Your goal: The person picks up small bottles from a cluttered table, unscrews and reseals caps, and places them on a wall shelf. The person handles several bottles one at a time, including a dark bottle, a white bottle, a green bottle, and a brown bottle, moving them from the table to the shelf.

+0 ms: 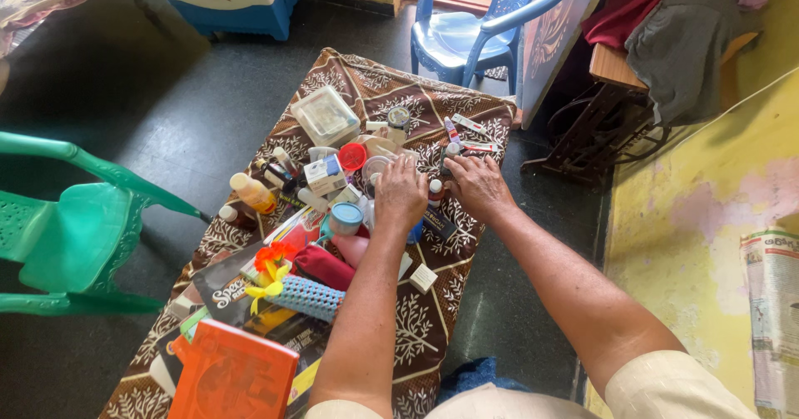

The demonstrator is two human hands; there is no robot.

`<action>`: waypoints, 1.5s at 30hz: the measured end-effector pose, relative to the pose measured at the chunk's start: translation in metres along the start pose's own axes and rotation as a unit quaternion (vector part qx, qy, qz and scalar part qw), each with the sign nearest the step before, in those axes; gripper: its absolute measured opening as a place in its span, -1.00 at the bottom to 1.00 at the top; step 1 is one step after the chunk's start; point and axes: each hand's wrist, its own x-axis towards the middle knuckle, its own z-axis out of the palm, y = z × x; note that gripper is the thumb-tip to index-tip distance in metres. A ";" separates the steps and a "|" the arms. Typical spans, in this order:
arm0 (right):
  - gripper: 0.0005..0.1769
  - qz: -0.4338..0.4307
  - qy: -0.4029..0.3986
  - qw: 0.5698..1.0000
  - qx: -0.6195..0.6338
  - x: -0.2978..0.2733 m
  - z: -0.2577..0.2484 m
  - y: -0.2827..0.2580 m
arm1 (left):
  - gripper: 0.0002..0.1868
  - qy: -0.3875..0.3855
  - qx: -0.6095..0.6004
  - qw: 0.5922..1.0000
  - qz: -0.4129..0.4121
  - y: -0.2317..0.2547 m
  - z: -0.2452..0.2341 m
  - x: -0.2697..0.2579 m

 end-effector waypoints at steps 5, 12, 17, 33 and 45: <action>-0.42 0.025 -0.009 0.999 0.022 0.004 0.011 0.014 | -0.47 -0.007 0.008 0.999 0.045 0.007 0.008 0.027; -0.42 0.046 -0.007 0.998 0.043 0.014 0.029 0.029 | -0.50 -0.068 -0.003 0.994 0.083 0.011 0.032 0.056; -0.37 0.067 -0.009 0.996 0.051 0.023 0.044 0.038 | -0.49 -0.082 -0.022 0.993 0.078 0.014 0.042 0.068; -0.29 0.142 -0.018 0.983 0.111 0.036 0.073 0.046 | -0.33 -0.168 -0.082 0.982 0.019 0.017 0.096 0.080; -0.62 0.250 -0.045 0.944 0.209 0.049 0.053 0.028 | -0.39 -0.185 -0.108 0.977 -0.018 0.013 0.101 0.080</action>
